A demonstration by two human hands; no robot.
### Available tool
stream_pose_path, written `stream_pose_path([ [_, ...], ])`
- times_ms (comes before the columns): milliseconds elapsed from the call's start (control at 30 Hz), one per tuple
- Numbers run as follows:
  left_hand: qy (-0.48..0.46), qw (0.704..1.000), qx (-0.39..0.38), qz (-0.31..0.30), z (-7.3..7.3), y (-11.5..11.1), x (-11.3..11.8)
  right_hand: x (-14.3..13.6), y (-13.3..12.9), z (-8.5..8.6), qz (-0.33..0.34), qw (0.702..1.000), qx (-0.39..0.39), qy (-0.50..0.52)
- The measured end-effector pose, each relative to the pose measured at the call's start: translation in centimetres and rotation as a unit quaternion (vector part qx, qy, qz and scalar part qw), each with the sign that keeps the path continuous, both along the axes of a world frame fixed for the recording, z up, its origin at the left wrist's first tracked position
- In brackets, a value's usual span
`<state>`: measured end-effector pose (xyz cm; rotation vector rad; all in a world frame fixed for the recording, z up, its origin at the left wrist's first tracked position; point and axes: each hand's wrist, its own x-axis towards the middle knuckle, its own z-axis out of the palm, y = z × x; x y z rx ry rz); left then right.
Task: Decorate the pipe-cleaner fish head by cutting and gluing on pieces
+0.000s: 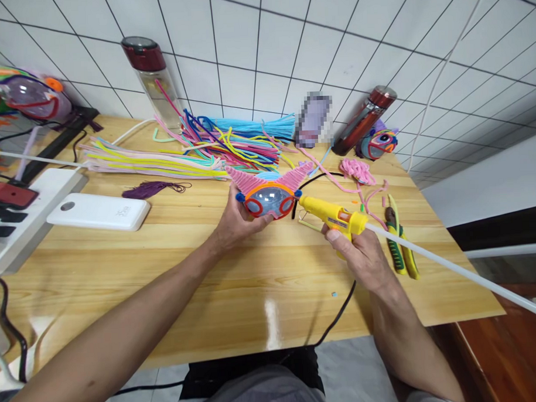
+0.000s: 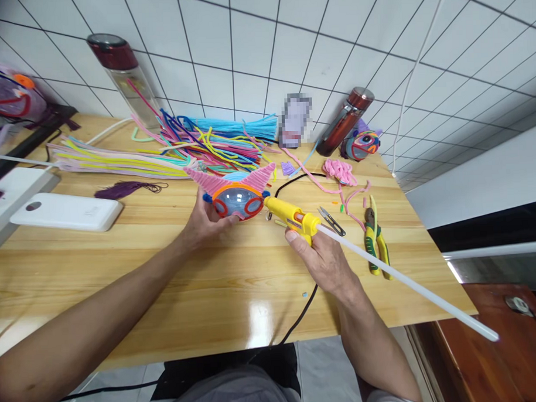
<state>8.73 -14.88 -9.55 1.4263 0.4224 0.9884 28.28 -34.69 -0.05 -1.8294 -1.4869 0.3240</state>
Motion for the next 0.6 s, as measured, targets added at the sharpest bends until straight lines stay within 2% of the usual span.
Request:
stream_pose_path([
  [600,0.005,1.000,-0.013,-0.002,0.13,-0.05,-0.11,0.11,0.09,0.12,0.001,1.000,-0.002,0.005],
])
